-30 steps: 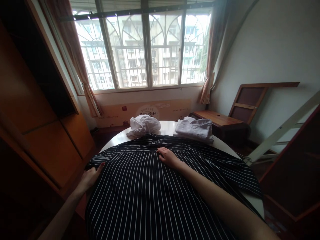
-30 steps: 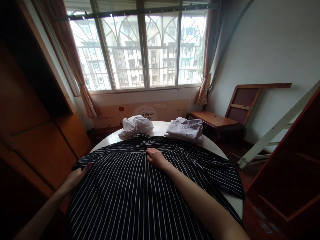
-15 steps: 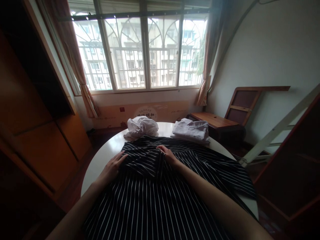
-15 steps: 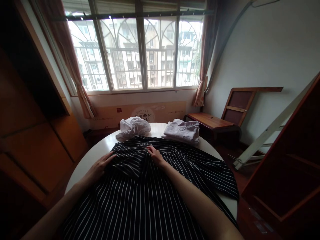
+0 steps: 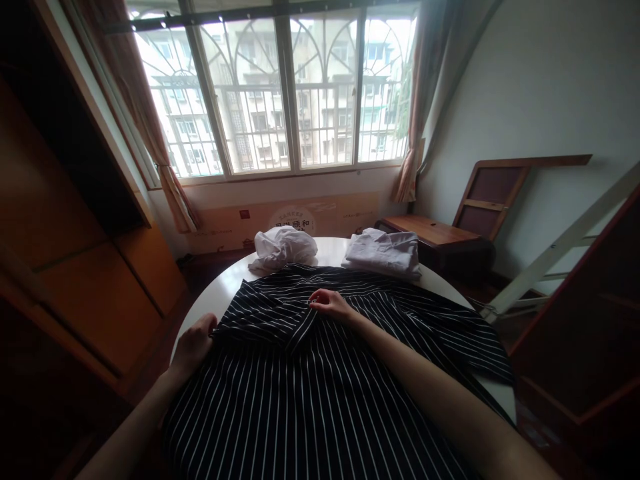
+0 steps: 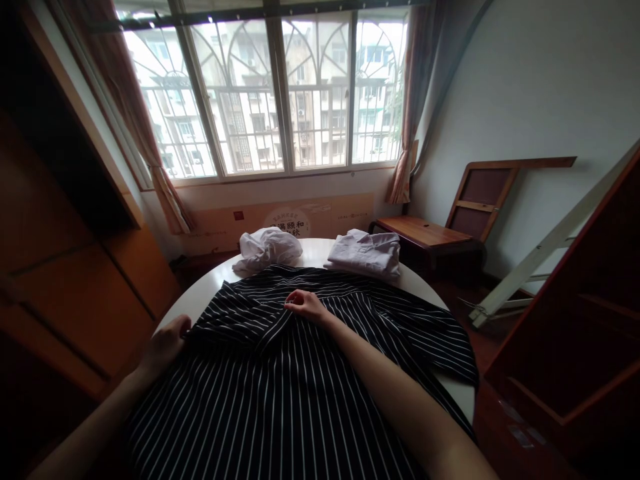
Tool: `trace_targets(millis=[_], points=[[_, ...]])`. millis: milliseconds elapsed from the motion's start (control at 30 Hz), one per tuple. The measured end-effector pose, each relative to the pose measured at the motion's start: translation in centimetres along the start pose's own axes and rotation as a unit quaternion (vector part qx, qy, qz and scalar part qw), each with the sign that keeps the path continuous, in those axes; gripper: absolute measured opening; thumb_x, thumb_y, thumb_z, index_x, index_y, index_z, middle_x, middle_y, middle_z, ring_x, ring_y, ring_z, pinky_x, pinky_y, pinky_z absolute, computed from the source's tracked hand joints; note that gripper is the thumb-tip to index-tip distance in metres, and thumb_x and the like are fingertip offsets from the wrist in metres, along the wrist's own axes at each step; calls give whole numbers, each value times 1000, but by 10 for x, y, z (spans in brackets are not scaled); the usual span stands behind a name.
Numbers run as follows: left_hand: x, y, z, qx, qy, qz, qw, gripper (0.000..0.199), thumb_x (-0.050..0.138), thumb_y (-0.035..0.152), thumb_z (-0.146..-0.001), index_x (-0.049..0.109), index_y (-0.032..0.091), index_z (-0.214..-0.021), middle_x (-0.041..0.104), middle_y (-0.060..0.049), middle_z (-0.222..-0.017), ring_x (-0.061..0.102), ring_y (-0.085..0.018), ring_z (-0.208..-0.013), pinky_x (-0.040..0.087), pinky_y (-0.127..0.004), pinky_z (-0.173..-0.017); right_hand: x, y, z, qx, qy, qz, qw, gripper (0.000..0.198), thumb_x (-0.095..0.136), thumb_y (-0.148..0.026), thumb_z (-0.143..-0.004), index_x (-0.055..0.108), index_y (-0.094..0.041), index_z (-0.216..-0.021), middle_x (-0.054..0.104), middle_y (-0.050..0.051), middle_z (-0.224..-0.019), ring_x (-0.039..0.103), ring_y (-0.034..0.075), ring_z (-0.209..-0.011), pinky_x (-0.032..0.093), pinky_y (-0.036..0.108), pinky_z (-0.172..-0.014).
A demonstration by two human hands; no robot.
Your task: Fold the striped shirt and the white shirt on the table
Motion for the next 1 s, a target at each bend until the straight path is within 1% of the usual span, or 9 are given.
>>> trace_targets(millis=[167, 267, 467, 600, 667, 767, 833, 900, 1000], points=[[4, -6, -1, -14, -34, 36, 999, 2, 41, 23, -74, 40, 22, -72, 53, 1, -65, 52, -15, -60, 32, -24, -53, 2, -3, 1, -23, -25, 50, 998, 36, 64, -45, -70, 64, -15, -91, 60, 0, -67, 54, 12, -61, 45, 26, -61], [6, -6, -1, -2, -32, 44, 999, 3, 41, 22, -73, 39, 22, -71, 52, 1, -67, 51, -15, -60, 33, -24, -54, 4, -12, 2, -75, -55, 120, 988, 48, 69, -47, -65, 62, -17, -101, 61, 3, -80, 57, 16, -75, 47, 31, -73], [6, -8, 0, 38, 10, 20, 999, 12, 33, 10, -72, 35, 21, -68, 48, 0, -70, 47, -14, -60, 30, -24, -54, 21, -41, 9, -195, -156, 272, 929, 69, 79, -38, -53, 57, -24, -116, 45, 10, -123, 39, 27, -117, 35, 42, -98], [8, -11, -1, 37, 12, 21, 999, 14, 32, 8, -71, 34, 21, -66, 47, 1, -67, 45, -14, -59, 29, -24, -54, 29, -60, 13, -240, -101, 356, 898, 36, 73, -18, -61, 66, -23, -96, 45, 9, -123, 36, 28, -120, 33, 44, -98], [8, -11, -1, 31, 13, 22, 999, 14, 33, 8, -69, 34, 21, -65, 47, 1, -66, 45, -14, -58, 29, -24, -54, 30, -70, 14, -250, -61, 386, 886, 19, 67, -9, -64, 68, -20, -80, 50, 8, -116, 42, 26, -112, 37, 42, -93], [6, -12, -3, 17, 10, 33, 999, 12, 35, 9, -67, 34, 21, -64, 46, 1, -65, 44, -13, -58, 29, -24, -53, 30, -84, 16, -246, -65, 387, 886, 14, 64, -6, -64, 66, -17, -73, 58, 7, -98, 52, 21, -93, 43, 37, -81], [7, -14, -5, 4, 0, 53, 999, 11, 37, 11, -67, 33, 21, -62, 45, 2, -62, 43, -13, -57, 29, -24, -53, 28, -95, 19, -232, -116, 339, 904, 14, 64, -7, -65, 65, -16, -75, 60, 5, -87, 55, 17, -81, 44, 31, -74], [9, -19, -7, 0, -18, 83, 996, 11, 38, 14, -67, 31, 21, -61, 43, 2, -59, 43, -13, -56, 30, -24, -52, 28, -104, 23, -205, -220, 249, 921, 13, 65, -13, -68, 65, -16, -81, 62, 1, -82, 57, 13, -76, 45, 25, -69], [12, -24, -8, 7, -28, 102, 994, 10, 38, 17, -68, 33, 21, -61, 43, 3, -58, 44, -14, -57, 31, -24, -53, 22, -107, 25, -138, -333, 144, 921, 25, 65, -34, -73, 64, -19, -92, 66, -1, -86, 60, 12, -78, 46, 22, -71]])
Point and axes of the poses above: each hand's wrist, its own z-axis away from the middle knuckle, its own x-axis out of the palm, y = z × x, the point moved 4 cm from there along -z, towards the middle knuckle
